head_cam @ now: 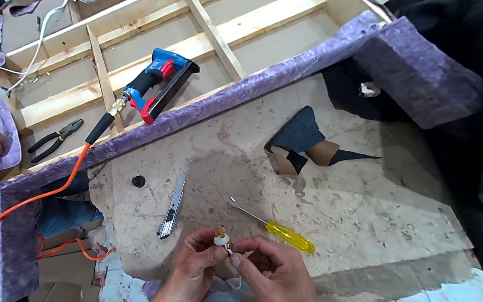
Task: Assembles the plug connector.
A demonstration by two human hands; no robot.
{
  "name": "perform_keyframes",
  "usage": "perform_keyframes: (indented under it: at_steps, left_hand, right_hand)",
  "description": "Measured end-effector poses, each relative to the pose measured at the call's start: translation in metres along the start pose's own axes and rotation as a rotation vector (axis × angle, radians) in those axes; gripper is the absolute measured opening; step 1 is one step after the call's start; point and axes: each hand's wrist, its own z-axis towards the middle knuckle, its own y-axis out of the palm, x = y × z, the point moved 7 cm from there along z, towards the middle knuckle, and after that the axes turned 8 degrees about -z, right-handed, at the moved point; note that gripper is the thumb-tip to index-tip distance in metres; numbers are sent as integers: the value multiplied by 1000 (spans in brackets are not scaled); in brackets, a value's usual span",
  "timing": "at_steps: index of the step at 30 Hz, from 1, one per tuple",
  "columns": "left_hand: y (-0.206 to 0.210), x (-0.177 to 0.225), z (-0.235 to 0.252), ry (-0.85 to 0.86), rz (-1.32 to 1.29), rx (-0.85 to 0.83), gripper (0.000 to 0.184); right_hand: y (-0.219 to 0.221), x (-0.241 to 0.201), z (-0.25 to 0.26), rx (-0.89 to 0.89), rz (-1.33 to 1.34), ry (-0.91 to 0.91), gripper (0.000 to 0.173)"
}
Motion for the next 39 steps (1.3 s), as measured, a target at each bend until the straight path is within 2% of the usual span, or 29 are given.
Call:
perform_keyframes:
  at_steps: [4,10,16,20,24,27,31,35,39]
  left_hand:
    - [2,3,-3,74,91,20,24]
    - [6,5,-3,104,182,-18,23]
    - [10,17,-2,168,406,-83,30]
    - [16,22,-2,168,451,-152,29]
    - [11,21,-1,164,464,-93,30]
    - [14,25,-5,203,501,-93,36]
    - [21,32,-9,320,564,-110,25]
    - [26,34,-12,405,594,-87,25]
    - [30,32,-13,385,588,-30,22]
  right_hand:
    - [-5,-9,-3,76,-135,-121,13]
    - [-1,1,3,-116,128,3,14]
    - [-3,-9,-4,13,-125,-132,16]
    - [-4,-13,-6,-47,-172,-173,20]
    - [-4,-7,-5,-103,-120,-91,18]
    - [-5,-7,-5,-57,-115,-37,15]
    - [-8,-13,-6,6,-183,-61,14]
    - [-10,-19,-7,77,-250,-97,17]
    - [-7,-25,-9,169,-260,-183,17]
